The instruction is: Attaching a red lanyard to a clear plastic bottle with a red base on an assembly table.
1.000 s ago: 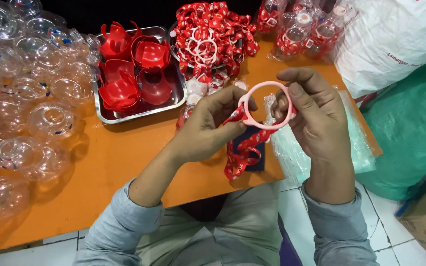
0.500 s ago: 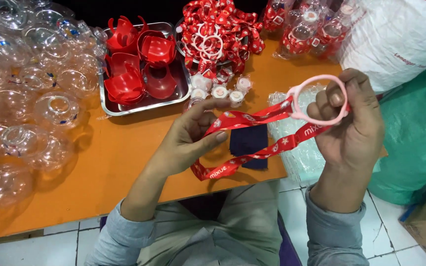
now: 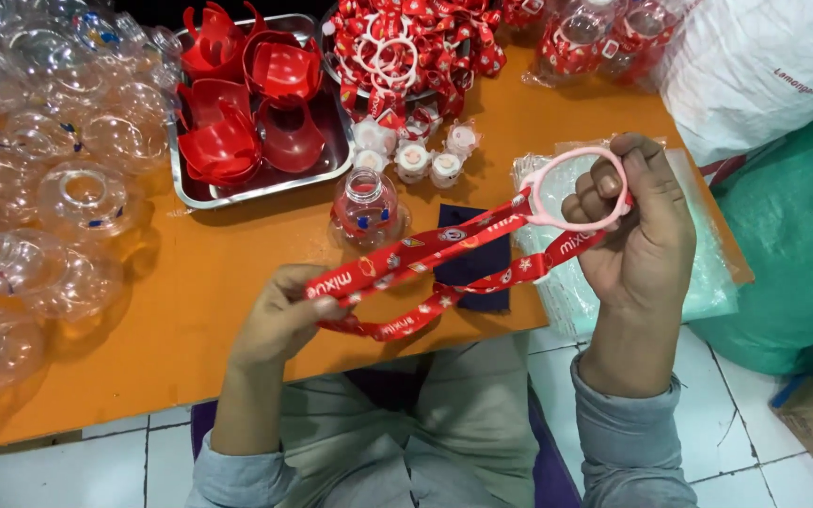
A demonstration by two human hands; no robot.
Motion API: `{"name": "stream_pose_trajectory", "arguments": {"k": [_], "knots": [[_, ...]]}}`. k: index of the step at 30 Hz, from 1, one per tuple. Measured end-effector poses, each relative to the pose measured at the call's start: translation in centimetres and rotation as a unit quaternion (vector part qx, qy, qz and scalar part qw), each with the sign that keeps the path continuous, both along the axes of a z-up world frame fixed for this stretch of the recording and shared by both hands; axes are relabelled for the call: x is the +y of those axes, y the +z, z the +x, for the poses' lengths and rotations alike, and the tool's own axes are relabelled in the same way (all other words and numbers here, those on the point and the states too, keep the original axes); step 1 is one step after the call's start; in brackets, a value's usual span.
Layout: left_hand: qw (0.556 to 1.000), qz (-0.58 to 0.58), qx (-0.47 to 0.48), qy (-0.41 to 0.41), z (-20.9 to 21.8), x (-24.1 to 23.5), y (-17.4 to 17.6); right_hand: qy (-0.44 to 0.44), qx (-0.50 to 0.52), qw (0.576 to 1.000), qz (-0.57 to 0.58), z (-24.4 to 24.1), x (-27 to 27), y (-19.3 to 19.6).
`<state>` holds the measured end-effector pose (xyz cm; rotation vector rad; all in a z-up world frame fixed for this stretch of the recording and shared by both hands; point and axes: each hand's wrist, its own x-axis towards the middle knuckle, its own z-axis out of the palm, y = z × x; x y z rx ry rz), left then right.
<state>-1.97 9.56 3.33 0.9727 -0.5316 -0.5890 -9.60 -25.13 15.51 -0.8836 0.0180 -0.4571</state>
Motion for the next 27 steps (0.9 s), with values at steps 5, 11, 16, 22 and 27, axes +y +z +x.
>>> {"name": "stream_pose_trajectory", "arguments": {"k": [5, 11, 16, 22, 27], "knots": [[0.991, -0.135, 0.012, 0.02, 0.0, 1.7, 1.1, -0.019, 0.026, 0.999, -0.036, 0.5, 0.4, -1.0], [0.988, -0.148, -0.021, 0.047, 0.6, 2.8, -2.8, -0.019, -0.012, 0.995, -0.093, 1.1, -0.2, -3.4], [0.995, -0.032, -0.021, 0.095, -0.2, 2.6, -1.0, -0.015, -0.012, 0.995, -0.094, 1.3, 0.4, -3.1], [0.98, 0.145, -0.079, 0.115, -0.6, 2.3, 1.9, -0.016, -0.023, 0.995, -0.098, 1.5, 0.3, -2.7], [0.938, 0.207, -0.062, 0.271, -0.3, 2.0, -0.8, -0.043, -0.021, 0.996, -0.078, 1.2, 0.1, -2.3]]}}
